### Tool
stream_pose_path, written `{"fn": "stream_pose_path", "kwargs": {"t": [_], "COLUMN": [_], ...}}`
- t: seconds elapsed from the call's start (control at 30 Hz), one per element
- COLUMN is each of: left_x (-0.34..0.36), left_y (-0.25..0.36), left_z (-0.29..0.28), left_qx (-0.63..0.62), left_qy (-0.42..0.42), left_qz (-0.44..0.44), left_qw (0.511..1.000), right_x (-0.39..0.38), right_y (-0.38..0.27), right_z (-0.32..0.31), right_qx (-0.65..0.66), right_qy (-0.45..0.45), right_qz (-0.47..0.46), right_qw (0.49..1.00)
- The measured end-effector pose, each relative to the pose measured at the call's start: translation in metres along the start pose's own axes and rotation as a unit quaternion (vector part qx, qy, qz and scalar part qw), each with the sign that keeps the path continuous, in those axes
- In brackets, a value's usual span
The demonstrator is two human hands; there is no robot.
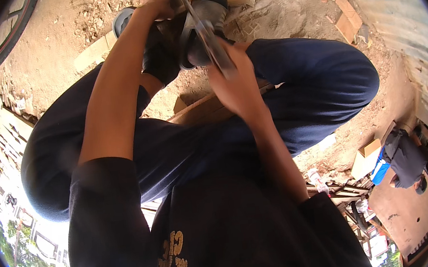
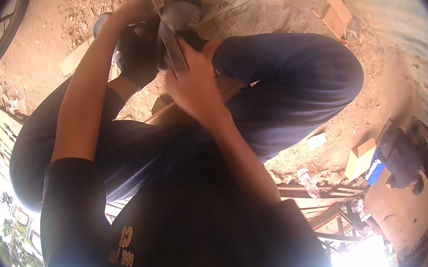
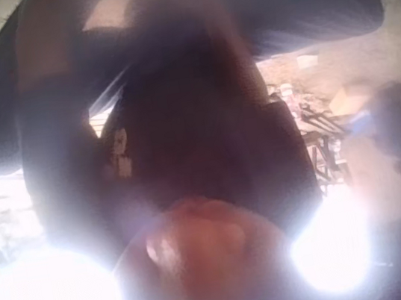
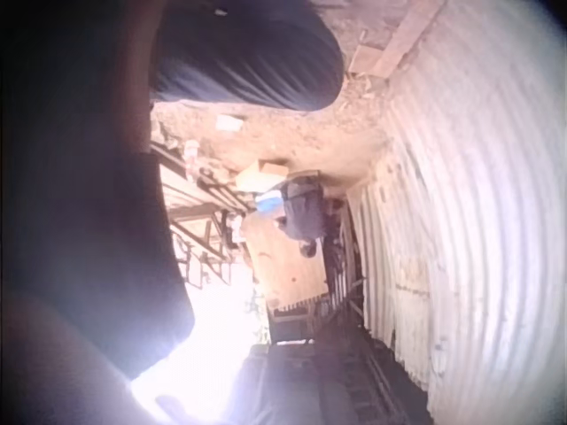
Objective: The person crouches on the ground and uses a hand saw to cut a small wooden plank. They hold the plank with one hand and saw with the other, producing sawdust as they work.
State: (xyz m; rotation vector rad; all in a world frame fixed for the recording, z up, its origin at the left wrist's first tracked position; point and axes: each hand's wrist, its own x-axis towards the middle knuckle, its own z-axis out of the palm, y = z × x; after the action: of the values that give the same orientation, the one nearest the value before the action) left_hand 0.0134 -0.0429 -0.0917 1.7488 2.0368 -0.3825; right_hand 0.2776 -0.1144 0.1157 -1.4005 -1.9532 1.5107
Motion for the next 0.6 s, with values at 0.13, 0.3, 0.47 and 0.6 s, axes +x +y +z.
{"fn": "stream_pose_path", "kwargs": {"t": [0.13,0.3,0.47,0.6], "left_x": [0.005,-0.007,-0.017,-0.002], "left_y": [-0.004,0.000,0.018,-0.004], "left_z": [-0.003,-0.017,-0.026,0.002], "left_qx": [-0.031,-0.053,0.011,-0.038], "left_qy": [0.016,-0.003,0.004,0.024], "left_qz": [-0.032,-0.031,-0.026,-0.023], "left_qw": [0.999,0.998,1.000,0.999], "right_x": [-0.040,0.027,-0.049,0.018], "right_y": [0.017,-0.003,0.007,-0.009], "right_z": [-0.004,0.001,-0.006,0.003], "right_qx": [0.046,0.003,0.052,0.010], "right_qy": [0.052,-0.065,0.062,-0.011], "right_qz": [-0.108,0.083,-0.095,0.036], "right_qw": [0.992,0.994,0.992,0.999]}}
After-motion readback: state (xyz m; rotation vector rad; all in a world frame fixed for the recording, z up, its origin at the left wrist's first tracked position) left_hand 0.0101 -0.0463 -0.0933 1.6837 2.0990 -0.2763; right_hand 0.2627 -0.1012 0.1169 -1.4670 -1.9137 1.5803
